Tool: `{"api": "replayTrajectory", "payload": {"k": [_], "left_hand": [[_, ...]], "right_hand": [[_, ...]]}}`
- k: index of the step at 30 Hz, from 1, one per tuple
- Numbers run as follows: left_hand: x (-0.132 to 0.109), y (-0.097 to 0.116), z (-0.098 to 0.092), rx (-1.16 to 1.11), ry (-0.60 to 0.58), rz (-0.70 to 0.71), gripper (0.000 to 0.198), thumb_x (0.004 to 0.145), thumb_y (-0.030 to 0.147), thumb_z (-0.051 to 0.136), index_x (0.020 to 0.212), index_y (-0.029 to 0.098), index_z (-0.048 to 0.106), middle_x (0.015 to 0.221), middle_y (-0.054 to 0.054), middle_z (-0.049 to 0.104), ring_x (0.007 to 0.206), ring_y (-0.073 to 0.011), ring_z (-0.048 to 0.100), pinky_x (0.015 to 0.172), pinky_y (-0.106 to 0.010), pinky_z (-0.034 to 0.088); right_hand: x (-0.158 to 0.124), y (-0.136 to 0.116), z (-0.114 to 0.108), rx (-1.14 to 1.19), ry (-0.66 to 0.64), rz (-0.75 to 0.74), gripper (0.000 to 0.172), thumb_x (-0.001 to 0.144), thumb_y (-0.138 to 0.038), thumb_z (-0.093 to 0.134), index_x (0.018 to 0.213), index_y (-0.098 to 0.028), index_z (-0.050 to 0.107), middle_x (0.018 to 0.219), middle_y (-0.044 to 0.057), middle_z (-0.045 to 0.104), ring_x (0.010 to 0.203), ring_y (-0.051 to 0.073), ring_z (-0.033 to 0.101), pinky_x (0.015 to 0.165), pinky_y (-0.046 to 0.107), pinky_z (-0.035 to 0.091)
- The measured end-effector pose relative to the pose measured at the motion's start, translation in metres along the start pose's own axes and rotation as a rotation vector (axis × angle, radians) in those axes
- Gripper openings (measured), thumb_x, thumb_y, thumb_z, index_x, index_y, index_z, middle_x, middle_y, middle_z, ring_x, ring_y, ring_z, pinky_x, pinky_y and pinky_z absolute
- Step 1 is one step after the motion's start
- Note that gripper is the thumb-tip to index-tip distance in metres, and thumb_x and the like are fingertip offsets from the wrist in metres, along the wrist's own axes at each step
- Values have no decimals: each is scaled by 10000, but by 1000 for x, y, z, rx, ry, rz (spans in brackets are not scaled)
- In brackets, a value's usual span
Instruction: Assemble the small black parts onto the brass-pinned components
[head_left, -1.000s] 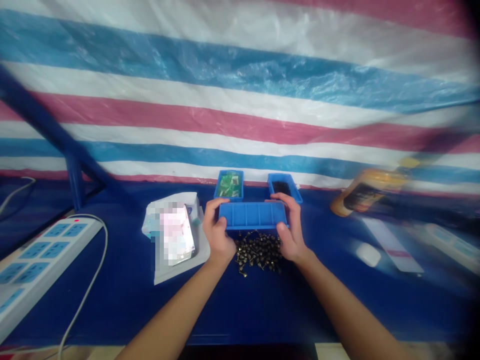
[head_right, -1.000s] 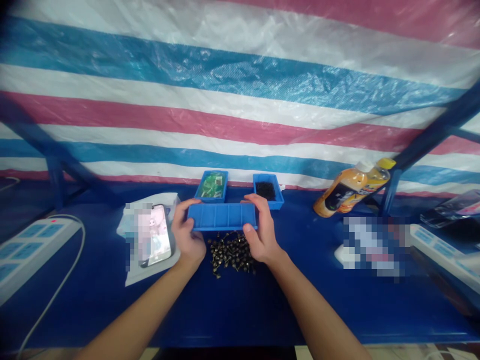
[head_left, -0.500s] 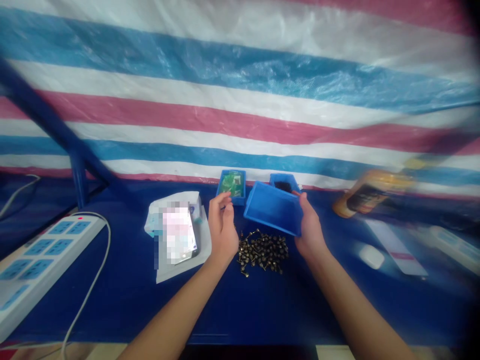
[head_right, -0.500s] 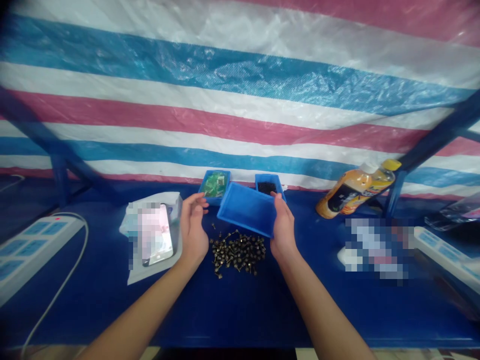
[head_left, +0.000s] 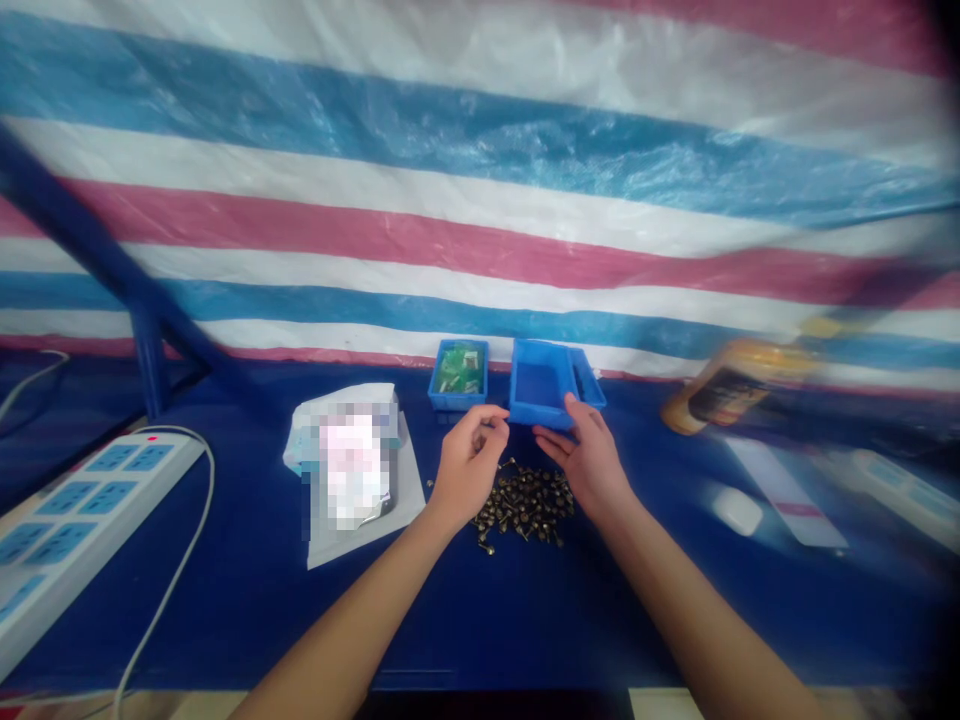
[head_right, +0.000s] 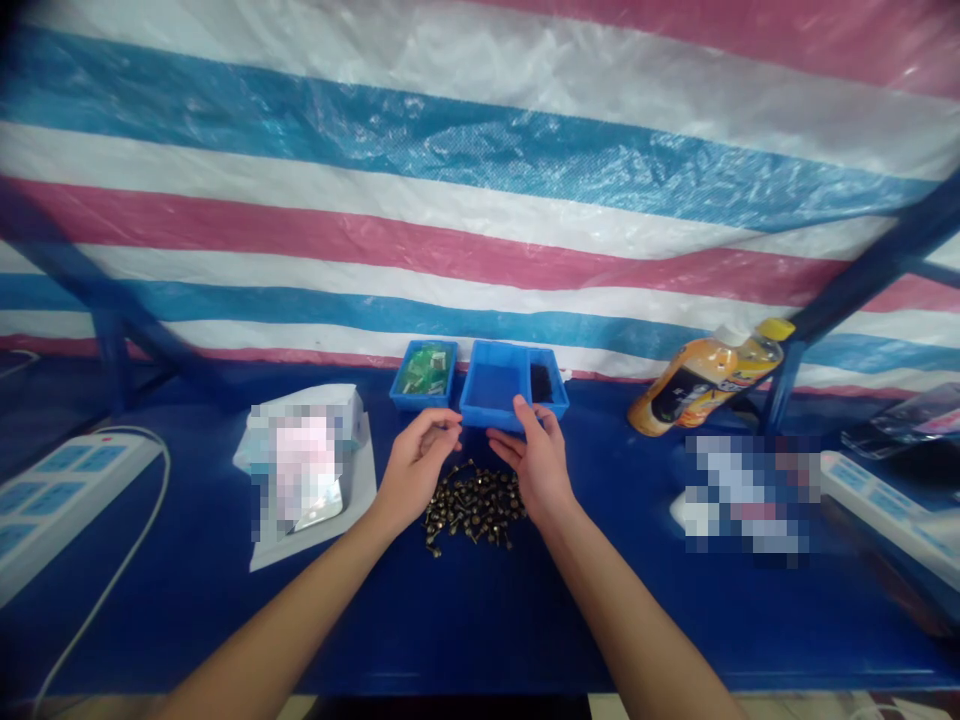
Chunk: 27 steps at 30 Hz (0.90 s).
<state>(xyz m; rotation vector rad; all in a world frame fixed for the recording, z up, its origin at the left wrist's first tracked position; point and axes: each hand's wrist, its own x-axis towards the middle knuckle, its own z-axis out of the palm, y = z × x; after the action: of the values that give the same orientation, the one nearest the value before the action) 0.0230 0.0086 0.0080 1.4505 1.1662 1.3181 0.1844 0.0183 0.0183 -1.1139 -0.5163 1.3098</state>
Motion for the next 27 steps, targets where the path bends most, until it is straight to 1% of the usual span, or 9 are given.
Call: {"api": "replayTrajectory", "payload": {"k": [4, 9, 12, 14, 16, 19, 23, 25, 27], "left_hand": [[-2, -1, 2, 40, -54, -12, 169, 924, 350, 558, 1011, 218, 618, 863, -9, 642, 770, -159, 655, 697, -260, 487], [-1, -1, 0, 109, -15, -14, 136, 913, 343, 559, 921, 213, 598, 759, 5, 641, 744, -165, 662, 695, -262, 486], [2, -1, -3, 182, 20, -56, 137, 901, 343, 565, 949, 222, 606, 857, -4, 679, 738, -162, 675, 717, -274, 499], [4, -2, -4, 279, 34, -87, 154, 899, 341, 560, 989, 237, 630, 949, -7, 704, 705, -153, 678, 725, -285, 505], [4, -2, -5, 364, 36, -90, 168, 901, 343, 552, 1008, 255, 646, 994, -2, 722, 661, -147, 674, 717, -292, 506], [4, -3, -6, 419, 8, -66, 185, 903, 355, 544, 1021, 272, 660, 932, 4, 742, 645, -161, 677, 687, -294, 501], [3, -4, -6, 454, -51, -45, 222, 906, 359, 540, 1065, 276, 669, 639, 24, 682, 601, -189, 662, 629, -301, 480], [3, -5, -6, 466, -61, -12, 220, 906, 352, 538, 1061, 270, 672, 630, 24, 672, 589, -189, 653, 612, -302, 472], [2, -5, -5, 490, -57, 35, 199, 898, 334, 551, 1038, 264, 674, 732, 8, 703, 619, -184, 655, 638, -308, 481]], "right_hand": [[-4, 2, 4, -17, -28, 16, 440, 712, -507, 790, 965, -260, 528, 858, -6, 701, 722, 204, 735, 723, 347, 621], [-6, 1, 2, -9, -80, 48, 421, 716, -492, 792, 993, -269, 566, 857, -15, 663, 743, 194, 718, 737, 337, 612], [-8, 2, 3, -68, -105, 101, 443, 731, -489, 781, 1083, -282, 607, 885, -4, 627, 734, 177, 681, 692, 332, 614], [-11, 2, 5, -76, -115, 147, 510, 739, -447, 783, 1180, -290, 581, 883, 2, 616, 709, 173, 660, 645, 322, 608], [-14, 1, 8, -20, -141, 184, 594, 744, -362, 782, 1270, -290, 514, 910, 14, 630, 753, 189, 676, 649, 312, 598], [-16, 1, 10, 103, -191, 197, 631, 753, -271, 737, 1314, -304, 450, 1050, 38, 650, 896, 234, 705, 681, 319, 590], [-14, 0, 7, 204, -238, 155, 516, 742, -215, 660, 1226, -316, 514, 1209, 29, 612, 1024, 257, 695, 709, 332, 586], [-12, -2, 5, 219, -293, 152, 407, 709, -149, 617, 1096, -268, 580, 1229, 25, 608, 1113, 249, 661, 768, 315, 580], [-10, -4, 2, 228, -343, 167, 316, 672, -92, 582, 958, -225, 602, 1214, 23, 621, 1175, 236, 624, 832, 297, 568]]}}
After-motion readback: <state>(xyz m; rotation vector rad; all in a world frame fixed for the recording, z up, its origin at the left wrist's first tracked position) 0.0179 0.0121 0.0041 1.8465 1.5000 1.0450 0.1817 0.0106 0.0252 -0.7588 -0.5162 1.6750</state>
